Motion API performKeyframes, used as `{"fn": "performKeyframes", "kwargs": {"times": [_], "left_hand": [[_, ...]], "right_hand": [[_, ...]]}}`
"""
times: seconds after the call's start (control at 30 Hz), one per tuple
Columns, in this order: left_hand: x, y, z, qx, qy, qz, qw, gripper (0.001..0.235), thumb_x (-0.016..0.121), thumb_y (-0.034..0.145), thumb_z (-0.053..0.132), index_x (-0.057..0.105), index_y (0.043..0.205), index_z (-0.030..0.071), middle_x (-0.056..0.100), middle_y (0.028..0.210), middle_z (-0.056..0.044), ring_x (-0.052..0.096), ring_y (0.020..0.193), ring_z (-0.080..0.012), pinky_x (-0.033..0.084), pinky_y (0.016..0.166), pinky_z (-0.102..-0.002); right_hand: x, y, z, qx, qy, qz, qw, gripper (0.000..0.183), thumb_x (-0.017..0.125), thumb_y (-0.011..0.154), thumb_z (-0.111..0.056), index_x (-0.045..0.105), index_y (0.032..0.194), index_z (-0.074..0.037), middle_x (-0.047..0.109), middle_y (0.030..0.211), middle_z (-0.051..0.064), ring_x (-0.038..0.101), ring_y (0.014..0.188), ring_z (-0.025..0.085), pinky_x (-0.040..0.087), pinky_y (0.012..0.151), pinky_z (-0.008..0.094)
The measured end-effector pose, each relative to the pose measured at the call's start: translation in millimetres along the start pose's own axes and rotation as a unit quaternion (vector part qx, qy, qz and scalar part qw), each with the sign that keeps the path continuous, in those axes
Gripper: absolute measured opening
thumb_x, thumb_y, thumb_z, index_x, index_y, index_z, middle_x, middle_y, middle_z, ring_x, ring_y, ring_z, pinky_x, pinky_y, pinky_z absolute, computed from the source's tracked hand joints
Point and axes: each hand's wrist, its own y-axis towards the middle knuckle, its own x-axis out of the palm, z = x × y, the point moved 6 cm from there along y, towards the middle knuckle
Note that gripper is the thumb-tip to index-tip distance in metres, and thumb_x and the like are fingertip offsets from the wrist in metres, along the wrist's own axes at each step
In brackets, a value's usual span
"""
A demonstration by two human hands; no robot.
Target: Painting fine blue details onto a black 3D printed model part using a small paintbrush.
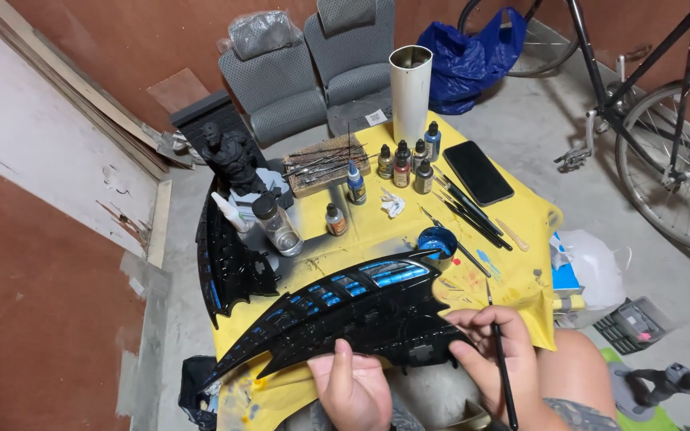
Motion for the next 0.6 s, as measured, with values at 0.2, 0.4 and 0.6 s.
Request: {"fn": "performKeyframes", "kwargs": {"times": [0.2, 0.4, 0.6], "left_hand": [[-14, -8, -21, -0.017, -0.051, -0.161, 0.986, 0.061, 0.051, 0.087, -0.004, 0.044, 0.147, -0.008, 0.058, 0.137, -0.036, 0.057, 0.123, -0.0516, 0.046, 0.100, -0.070], [-31, 3, -24, -0.156, 0.015, -0.369, 0.916, 0.053, 0.055, 0.095, 0.025, 0.051, 0.134, -0.010, 0.068, 0.121, -0.032, 0.069, 0.107, -0.0438, 0.055, 0.090, -0.059], [-22, -5, -18, -0.395, 0.092, -0.437, 0.803, 0.082, 0.028, 0.095, 0.065, 0.047, 0.140, -0.002, 0.061, 0.134, -0.022, 0.061, 0.120, -0.0337, 0.046, 0.106, -0.050]], "right_hand": [[-23, 4, 10, 0.036, 0.055, 0.123, 0.990, 0.037, 0.071, 0.081, 0.010, 0.050, 0.106, -0.006, 0.075, 0.103, 0.024, 0.072, 0.098, 0.026, 0.056, 0.091, 0.035], [-61, 57, -16, 0.039, 0.174, 0.033, 0.984, 0.033, 0.070, 0.084, 0.008, 0.055, 0.109, -0.007, 0.074, 0.101, 0.020, 0.071, 0.085, 0.025, 0.058, 0.078, 0.035], [-66, 118, -40, 0.074, 0.100, -0.118, 0.985, 0.031, 0.074, 0.085, 0.000, 0.052, 0.103, -0.012, 0.071, 0.102, 0.016, 0.067, 0.087, 0.022, 0.054, 0.074, 0.031]]}}
